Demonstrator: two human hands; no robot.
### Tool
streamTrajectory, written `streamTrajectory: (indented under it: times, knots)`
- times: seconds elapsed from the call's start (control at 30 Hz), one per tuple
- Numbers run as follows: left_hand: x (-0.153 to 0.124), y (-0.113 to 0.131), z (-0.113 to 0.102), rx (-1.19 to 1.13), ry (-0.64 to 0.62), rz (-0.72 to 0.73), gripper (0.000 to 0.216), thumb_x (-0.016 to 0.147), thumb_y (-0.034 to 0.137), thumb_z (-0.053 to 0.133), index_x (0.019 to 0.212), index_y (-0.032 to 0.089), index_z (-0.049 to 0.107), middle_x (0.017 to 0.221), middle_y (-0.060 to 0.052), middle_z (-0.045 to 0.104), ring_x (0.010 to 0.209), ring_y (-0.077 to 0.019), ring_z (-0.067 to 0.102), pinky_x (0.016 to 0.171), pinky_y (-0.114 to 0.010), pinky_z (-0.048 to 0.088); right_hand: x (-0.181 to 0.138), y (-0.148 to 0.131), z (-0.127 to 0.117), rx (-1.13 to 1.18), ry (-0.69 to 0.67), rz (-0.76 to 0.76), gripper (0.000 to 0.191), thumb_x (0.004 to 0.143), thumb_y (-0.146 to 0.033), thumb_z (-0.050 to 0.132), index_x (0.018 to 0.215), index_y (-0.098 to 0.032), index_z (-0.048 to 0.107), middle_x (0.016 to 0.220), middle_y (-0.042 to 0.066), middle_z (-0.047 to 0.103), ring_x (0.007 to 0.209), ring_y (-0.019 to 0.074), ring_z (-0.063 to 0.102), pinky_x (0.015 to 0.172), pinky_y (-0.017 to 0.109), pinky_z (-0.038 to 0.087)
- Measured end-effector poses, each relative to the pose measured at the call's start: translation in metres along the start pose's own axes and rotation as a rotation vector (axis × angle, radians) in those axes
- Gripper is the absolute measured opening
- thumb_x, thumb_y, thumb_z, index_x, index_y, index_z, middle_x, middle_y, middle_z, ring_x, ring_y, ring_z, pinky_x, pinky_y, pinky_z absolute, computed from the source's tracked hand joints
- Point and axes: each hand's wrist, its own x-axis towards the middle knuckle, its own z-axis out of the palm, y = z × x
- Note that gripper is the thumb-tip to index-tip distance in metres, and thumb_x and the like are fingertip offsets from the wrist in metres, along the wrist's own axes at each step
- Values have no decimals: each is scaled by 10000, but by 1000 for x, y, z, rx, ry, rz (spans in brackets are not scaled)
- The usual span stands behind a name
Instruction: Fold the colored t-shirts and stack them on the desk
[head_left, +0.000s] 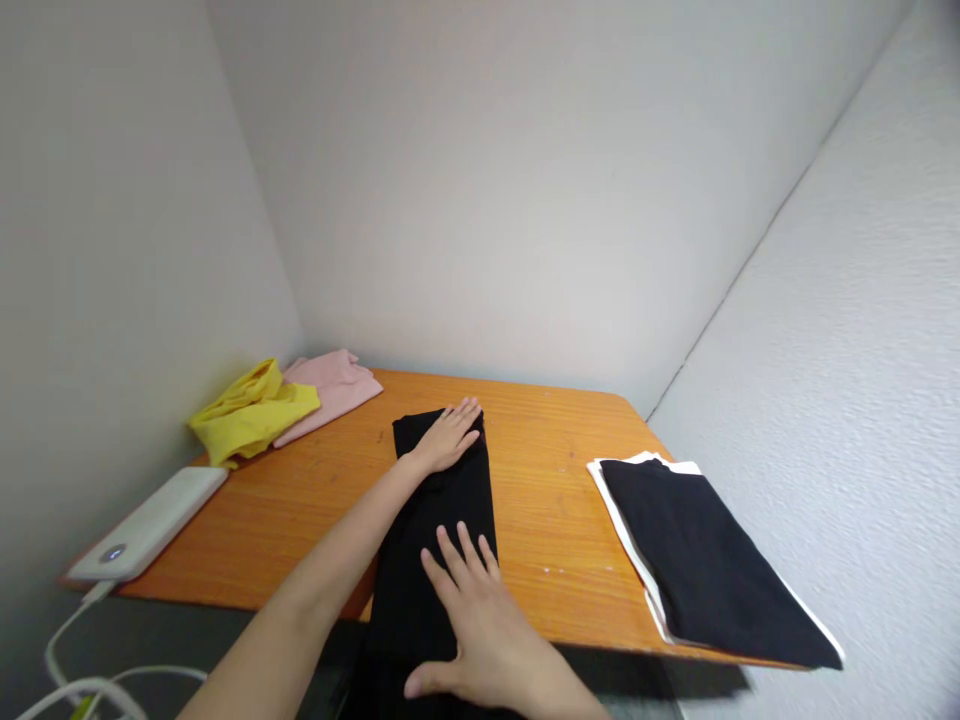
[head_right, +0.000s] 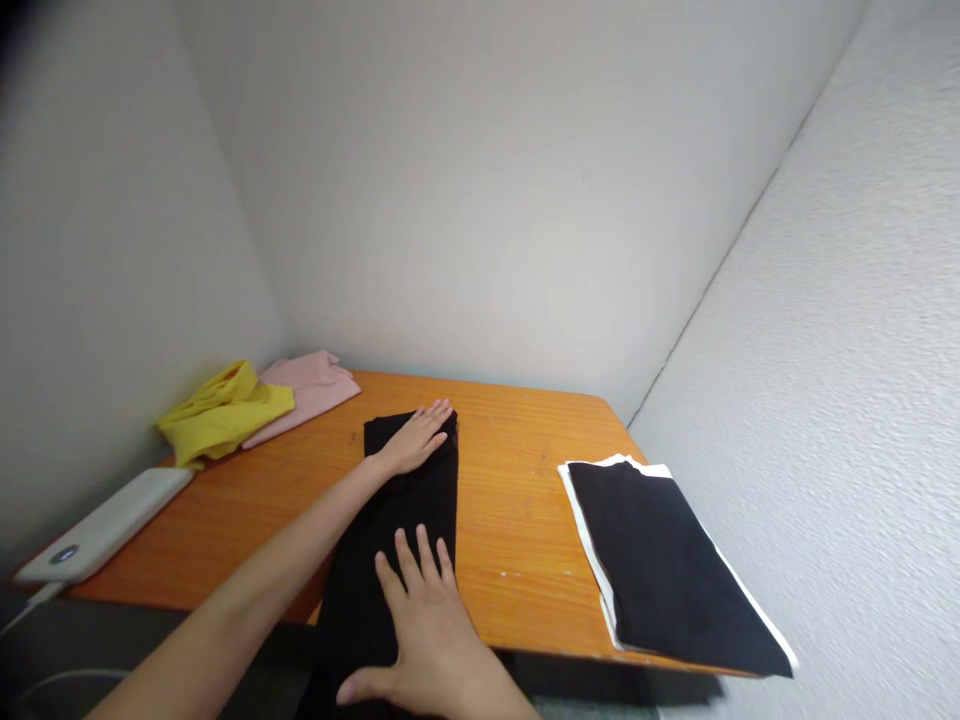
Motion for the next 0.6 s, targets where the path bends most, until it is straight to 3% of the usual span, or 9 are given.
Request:
streamTrajectory:
  times: [0.1,0.2,0.27,0.33,0.4,0.5,0.6]
  knots:
    - [-48,14,-31,-50,108,-106,530,1013,405,177,1446,182,385,1506,-81,407,1406,-156,333,1163,-363,252,-17,17,-2,10,-58,-46,1153,663,-589,758,1545,-262,92,1599,83,-14,1457,322,-42,1180,521,88]
    - [-118,30,-49,-184,105,-173,482,1011,434,238,1318,236,551,1373,-45,569,1284,-155,499,1096,-333,376,-31,28,2,-100,-61,-11,1125,632,-283,827,1535,-303,155,1600,61,12,1462,306,-1,1186,500,105]
    - [-165,43,-53,-247,43,-204,421,978,478,371,1279,283,591,1376,-22,567,1300,-180,487,1128,-384,346,-37,29,6,-182,-54,32,1023,670,-38,680,1521,-339,199,1598,23,28,1466,262,26,1190,469,127]
    - [-203,54,-52,-223,-35,-210,415,936,503,471,1290,319,584,1402,-17,542,1348,-208,434,1163,-449,282,-41,30,9,-233,-35,50,1038,626,82,493,1514,-369,204,1593,-22,35,1467,210,43,1191,436,149]
    - [-230,64,-49,-162,-99,-170,470,913,499,520,1358,350,512,1449,-20,488,1389,-222,374,1171,-485,255,-43,31,10,-250,-19,46,1084,551,86,420,1513,-370,211,1589,-45,45,1466,184,60,1191,423,158]
    - [-253,73,-38,-57,-151,-46,757,820,462,659,1481,366,302,1542,-46,334,1426,-273,296,1152,-538,268,-47,36,11,-231,-9,56,1081,497,35,415,1501,-343,280,1584,-48,95,1463,187,103,1188,431,163]
    - [-267,77,-23,90,-100,33,803,810,176,610,1496,382,248,1546,-41,321,1412,-284,323,1124,-545,310,-57,36,9,-161,-6,66,947,556,-10,427,1456,-305,405,1566,-21,205,1452,198,171,1178,449,179]
